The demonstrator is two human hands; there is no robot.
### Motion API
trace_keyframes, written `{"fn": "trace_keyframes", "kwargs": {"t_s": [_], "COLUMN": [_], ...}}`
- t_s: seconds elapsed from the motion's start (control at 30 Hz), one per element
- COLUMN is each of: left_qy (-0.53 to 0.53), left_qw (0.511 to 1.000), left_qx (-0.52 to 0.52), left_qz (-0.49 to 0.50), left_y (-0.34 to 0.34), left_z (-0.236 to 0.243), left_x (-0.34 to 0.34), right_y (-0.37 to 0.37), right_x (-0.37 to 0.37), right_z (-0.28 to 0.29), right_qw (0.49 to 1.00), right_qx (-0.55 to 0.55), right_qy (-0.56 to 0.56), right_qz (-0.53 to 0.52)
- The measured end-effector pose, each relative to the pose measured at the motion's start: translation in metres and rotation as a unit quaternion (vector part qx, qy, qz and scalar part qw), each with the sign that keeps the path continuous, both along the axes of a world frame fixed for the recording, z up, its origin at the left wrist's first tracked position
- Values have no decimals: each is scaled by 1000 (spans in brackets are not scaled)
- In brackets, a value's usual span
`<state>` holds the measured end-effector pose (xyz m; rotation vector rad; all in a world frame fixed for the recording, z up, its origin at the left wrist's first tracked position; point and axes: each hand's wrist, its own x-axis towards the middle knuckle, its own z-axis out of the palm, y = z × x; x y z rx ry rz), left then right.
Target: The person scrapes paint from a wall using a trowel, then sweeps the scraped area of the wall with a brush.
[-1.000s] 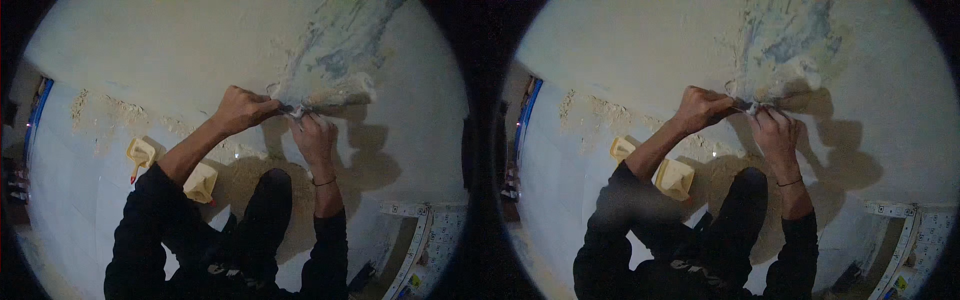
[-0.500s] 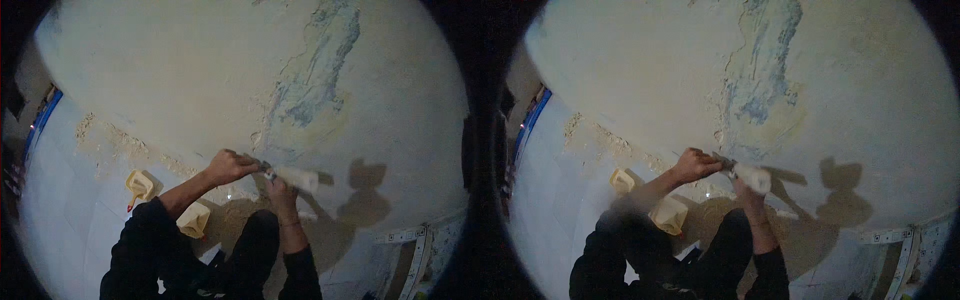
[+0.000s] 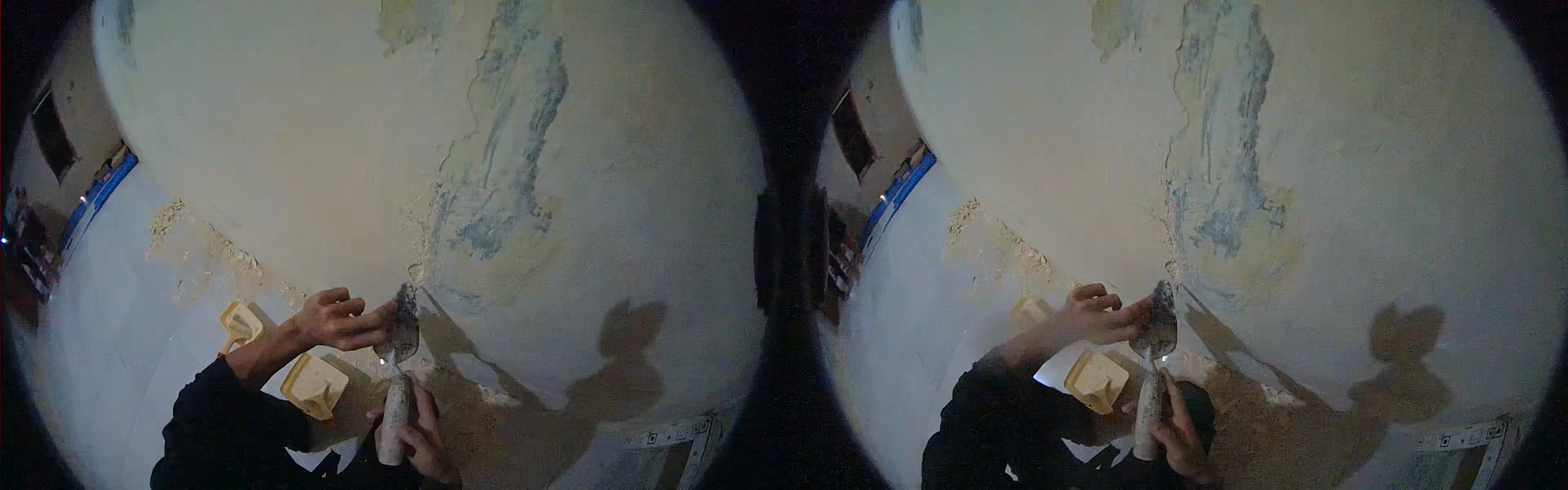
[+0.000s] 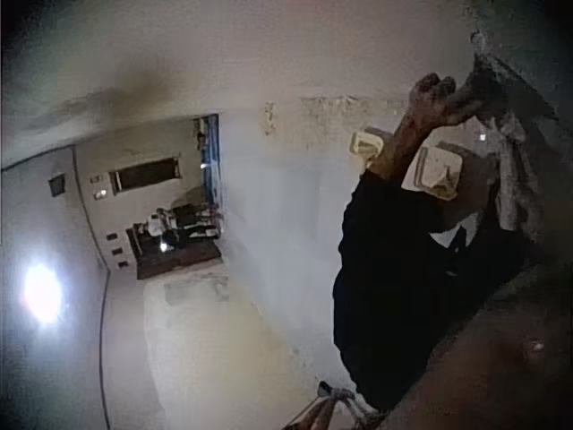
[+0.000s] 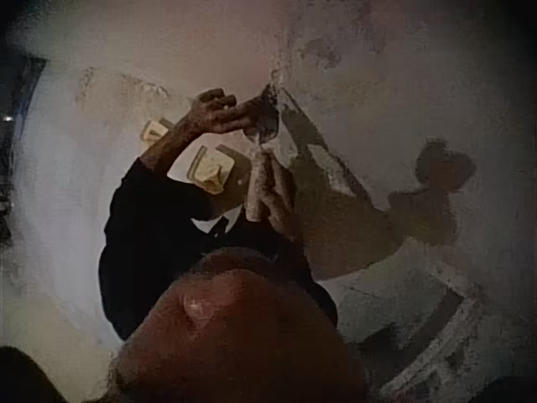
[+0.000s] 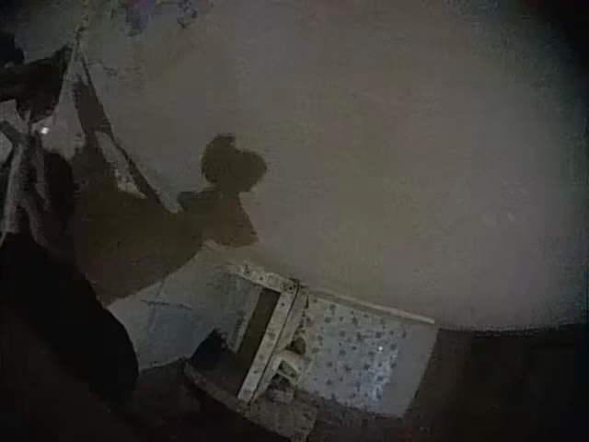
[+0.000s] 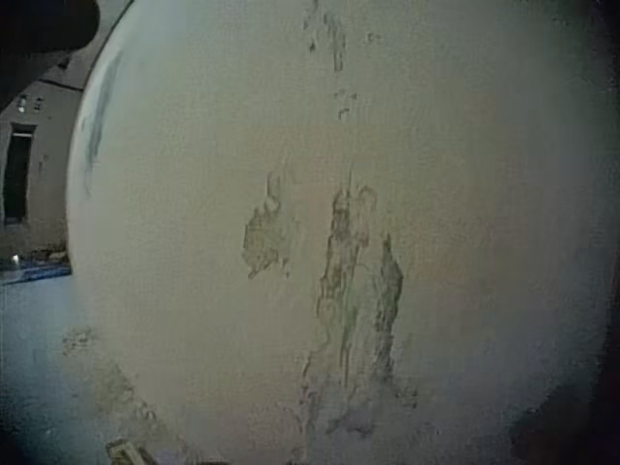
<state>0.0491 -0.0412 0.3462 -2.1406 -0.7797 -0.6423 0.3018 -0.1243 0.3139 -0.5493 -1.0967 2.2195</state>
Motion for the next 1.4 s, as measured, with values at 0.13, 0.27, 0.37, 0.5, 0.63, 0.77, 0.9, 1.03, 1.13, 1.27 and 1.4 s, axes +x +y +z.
{"fn": "trace_keyframes", "kwargs": {"t_s": [0.13,0.27,0.37,0.5,0.63,0.77,0.9,1.03,1.13,1.27,1.4], "left_qy": [-13,-132,-656,-719,-750,-768,-763,-683,-640,-622,-631], "left_qw": [999,991,684,395,278,239,54,-42,-41,-31,70], "left_qx": [45,8,-306,-511,-545,-528,-571,-634,-646,-662,-671], "left_qz": [24,1,-91,-256,-253,-274,-299,-360,-413,-417,-383], "left_y": [3,-9,-26,-20,7,5,-13,-23,-18,-14,-15], "left_z": [24,53,35,47,51,71,97,110,108,100,108], "left_x": [4,28,75,107,114,119,128,133,138,138,120], "right_y": [-8,-4,14,17,16,4,-23,-30,-8,40,72], "right_x": [-14,-18,-22,-31,-41,-33,-21,-24,-29,-42,-58], "right_z": [20,47,68,97,106,101,75,76,94,122,158], "right_qw": [994,937,816,691,630,647,553,349,370,488,464], "right_qx": [42,247,426,511,544,533,546,601,604,627,600], "right_qy": [-40,-197,-292,-398,-445,-408,-423,-374,-208,-29,-166], "right_qz": [-90,-146,-258,-322,-330,-363,-465,-614,-674,-606,-630]}}
